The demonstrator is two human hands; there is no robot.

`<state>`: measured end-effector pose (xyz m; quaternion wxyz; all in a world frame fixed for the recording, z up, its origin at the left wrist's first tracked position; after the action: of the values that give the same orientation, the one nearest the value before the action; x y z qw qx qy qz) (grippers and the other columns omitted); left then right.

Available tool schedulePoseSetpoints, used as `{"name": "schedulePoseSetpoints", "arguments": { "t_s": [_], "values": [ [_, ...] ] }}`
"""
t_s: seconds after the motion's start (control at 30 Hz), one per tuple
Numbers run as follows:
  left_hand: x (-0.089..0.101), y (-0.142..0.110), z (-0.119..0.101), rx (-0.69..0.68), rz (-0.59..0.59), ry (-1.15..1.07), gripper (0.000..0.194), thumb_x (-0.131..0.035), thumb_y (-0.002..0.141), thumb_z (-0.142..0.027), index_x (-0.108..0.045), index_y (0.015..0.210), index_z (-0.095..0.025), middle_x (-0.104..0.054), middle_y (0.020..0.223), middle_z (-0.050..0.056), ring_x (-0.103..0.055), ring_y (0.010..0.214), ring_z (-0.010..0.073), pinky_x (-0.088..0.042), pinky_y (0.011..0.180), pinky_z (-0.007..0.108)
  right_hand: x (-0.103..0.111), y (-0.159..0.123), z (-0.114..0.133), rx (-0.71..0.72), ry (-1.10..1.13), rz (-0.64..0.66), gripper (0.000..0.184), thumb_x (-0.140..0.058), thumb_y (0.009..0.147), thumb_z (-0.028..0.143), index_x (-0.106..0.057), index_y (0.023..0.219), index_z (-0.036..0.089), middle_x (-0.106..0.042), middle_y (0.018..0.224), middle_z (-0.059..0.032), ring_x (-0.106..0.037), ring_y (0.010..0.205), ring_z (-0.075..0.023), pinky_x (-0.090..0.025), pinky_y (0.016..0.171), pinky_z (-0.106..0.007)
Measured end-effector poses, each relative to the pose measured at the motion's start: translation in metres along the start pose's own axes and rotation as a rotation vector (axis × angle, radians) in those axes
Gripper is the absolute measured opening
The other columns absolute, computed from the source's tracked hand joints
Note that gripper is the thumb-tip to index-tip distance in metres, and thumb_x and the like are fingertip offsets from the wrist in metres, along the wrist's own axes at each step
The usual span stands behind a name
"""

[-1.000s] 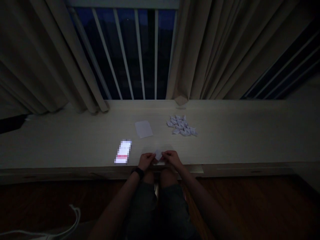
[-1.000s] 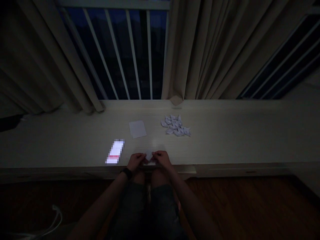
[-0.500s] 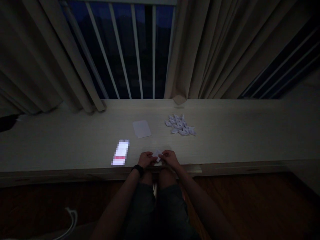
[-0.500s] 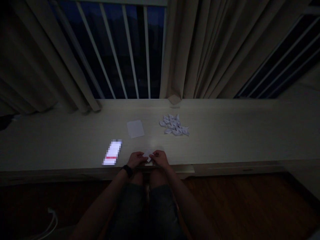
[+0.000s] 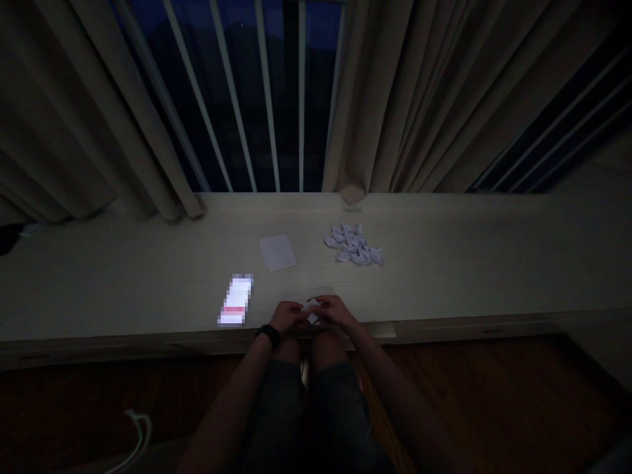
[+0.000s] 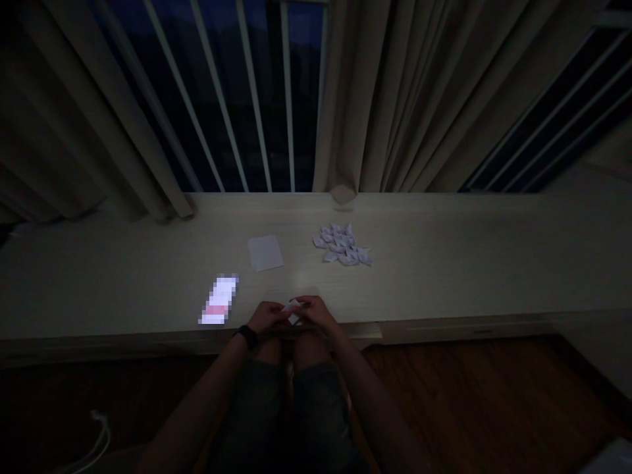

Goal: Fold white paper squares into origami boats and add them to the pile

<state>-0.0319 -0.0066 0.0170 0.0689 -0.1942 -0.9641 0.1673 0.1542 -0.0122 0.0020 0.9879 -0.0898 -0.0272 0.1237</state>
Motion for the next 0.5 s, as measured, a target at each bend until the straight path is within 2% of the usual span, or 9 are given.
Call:
{"name": "schedulePoseSetpoints", "arguments": {
  "t_s": [0.1, 0.17, 0.33, 0.5],
  "values": [
    [-0.0024, -0.0002, 0.0012, -0.005, 0.012, 0.063, 0.031, -0.074, 0.061, -0.041, -0.065, 0.07, -0.012, -0.066, 0.062, 0.003, -0.06, 0.056, 0.0153, -0.045, 0.053, 0.024, -0.0043, 0.0038, -0.0029, 0.039, -0.093, -0.059, 0.034, -0.07, 0.065, 0.045, -0.06, 0.055, 0.014, -0.047, 0.047, 0.0052, -0.04, 0.045, -0.0072, -0.029, 0.044, -0.02],
    [-0.0034, 0.0003, 0.0021, -0.016, 0.014, 0.085, 0.031, -0.073, 0.062, -0.041, -0.066, 0.069, -0.012, -0.066, 0.062, 0.003, -0.06, 0.056, 0.015, -0.044, 0.053, 0.024, -0.0049, 0.0048, -0.0049, 0.044, -0.111, -0.096, 0.034, -0.07, 0.064, 0.044, -0.058, 0.051, 0.014, -0.044, 0.045, 0.0057, -0.038, 0.044, -0.0072, -0.028, 0.044, -0.02],
    [-0.0043, 0.0018, 0.0039, -0.041, 0.023, 0.126, 0.028, -0.072, 0.062, -0.039, -0.066, 0.064, -0.012, -0.066, 0.06, 0.004, -0.059, 0.055, 0.015, -0.042, 0.052, 0.024, -0.0049, 0.004, -0.0029, 0.111, -0.106, -0.094, 0.03, -0.063, 0.071, 0.044, -0.072, 0.073, 0.015, -0.067, 0.069, -0.0024, -0.056, 0.061, -0.0144, -0.042, 0.057, -0.024],
    [-0.0055, 0.0025, 0.0058, -0.031, 0.045, 0.066, 0.027, -0.073, 0.062, -0.037, -0.067, 0.068, -0.012, -0.065, 0.06, 0.004, -0.058, 0.054, 0.0143, -0.042, 0.053, 0.024, -0.0044, 0.0051, -0.0038, 0.09, -0.129, -0.11, 0.03, -0.063, 0.07, 0.043, -0.074, 0.077, 0.015, -0.07, 0.071, -0.0051, -0.06, 0.063, -0.0171, -0.045, 0.06, -0.026]
  ]
}}
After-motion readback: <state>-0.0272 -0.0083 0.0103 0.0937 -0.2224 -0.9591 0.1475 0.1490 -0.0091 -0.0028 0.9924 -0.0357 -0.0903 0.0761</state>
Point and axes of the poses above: each hand's wrist, its own y-axis towards the middle knuckle, its own x-axis out of the back of the hand, z = x × y, the point moved 1 cm from there along y, towards the middle knuckle
